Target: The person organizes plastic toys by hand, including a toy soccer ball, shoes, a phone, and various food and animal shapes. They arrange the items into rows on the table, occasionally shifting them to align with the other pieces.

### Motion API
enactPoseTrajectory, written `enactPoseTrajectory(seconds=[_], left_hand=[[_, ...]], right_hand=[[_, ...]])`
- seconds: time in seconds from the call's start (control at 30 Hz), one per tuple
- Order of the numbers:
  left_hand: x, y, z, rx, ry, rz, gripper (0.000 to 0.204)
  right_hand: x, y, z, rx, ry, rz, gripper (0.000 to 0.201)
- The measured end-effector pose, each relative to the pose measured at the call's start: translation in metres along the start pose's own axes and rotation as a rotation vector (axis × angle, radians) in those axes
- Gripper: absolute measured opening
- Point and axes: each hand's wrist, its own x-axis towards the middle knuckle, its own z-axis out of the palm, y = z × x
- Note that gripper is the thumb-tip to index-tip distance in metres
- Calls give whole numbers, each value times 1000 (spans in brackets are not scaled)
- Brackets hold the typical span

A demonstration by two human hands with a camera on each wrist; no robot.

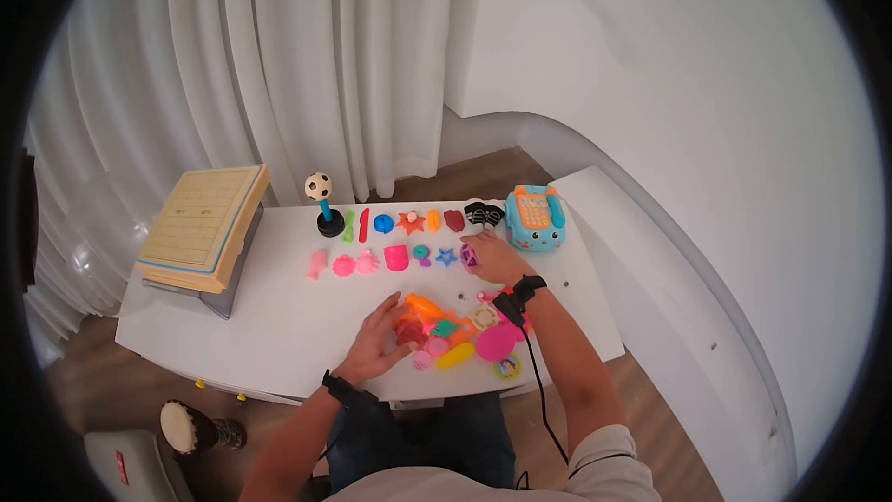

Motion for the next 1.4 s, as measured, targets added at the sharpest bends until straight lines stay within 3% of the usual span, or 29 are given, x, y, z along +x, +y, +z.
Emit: enactPoseTrajectory(seconds=[0.13, 0.23, 0.3, 0.33, 0.4, 0.43, 0.5, 0.6, 0.7, 1.13, 1.23, 1.3, 1.33, 1.4], left_hand=[[2, -1, 0, 18, -4, 16, 74], [2, -2, 1, 35, -10, 33, 75], [1, -1, 0, 16, -4, 16, 75], [1, -2, -1, 16, 0, 13, 75], [0, -1, -1, 16, -9, 8, 75], [1, -1, -1, 13, -9, 7, 75], [2, 0, -1, -2, -17, 5, 74], [2, 2, -2, -24, -6, 3, 74], [1, 0, -1, -34, 5, 6, 73], [3, 2, -3, 10, -14, 6, 73], [4, 1, -3, 4, -11, 8, 73], [3, -1, -2, -10, 0, 28, 73], [3, -1, -2, -14, -1, 26, 73], [3, -1, -2, -9, -3, 26, 73]], right_hand=[[-7, -4, 1, 40, -6, 72, 70], [-18, 1, -1, 66, 54, 26, 71], [-29, 14, -9, 99, 332, 95, 77], [-31, 24, -13, 99, 329, 92, 77], [-31, 40, -23, -272, 717, 389, 97], [-30, 45, -22, -274, 715, 389, 97], [-31, 55, -19, -241, 609, 732, 120], [-26, 69, -18, -150, 491, 882, 136], [-24, 80, -14, 94, 523, 909, 139], [-23, 89, -12, 52, 516, 908, 147], [-30, 103, -5, 38, 570, 888, 136], [-43, 134, 3, -71, 797, 584, 96], [-53, 132, -9, -74, 792, 585, 96], [-82, 121, -42, 279, 439, 544, 48]])
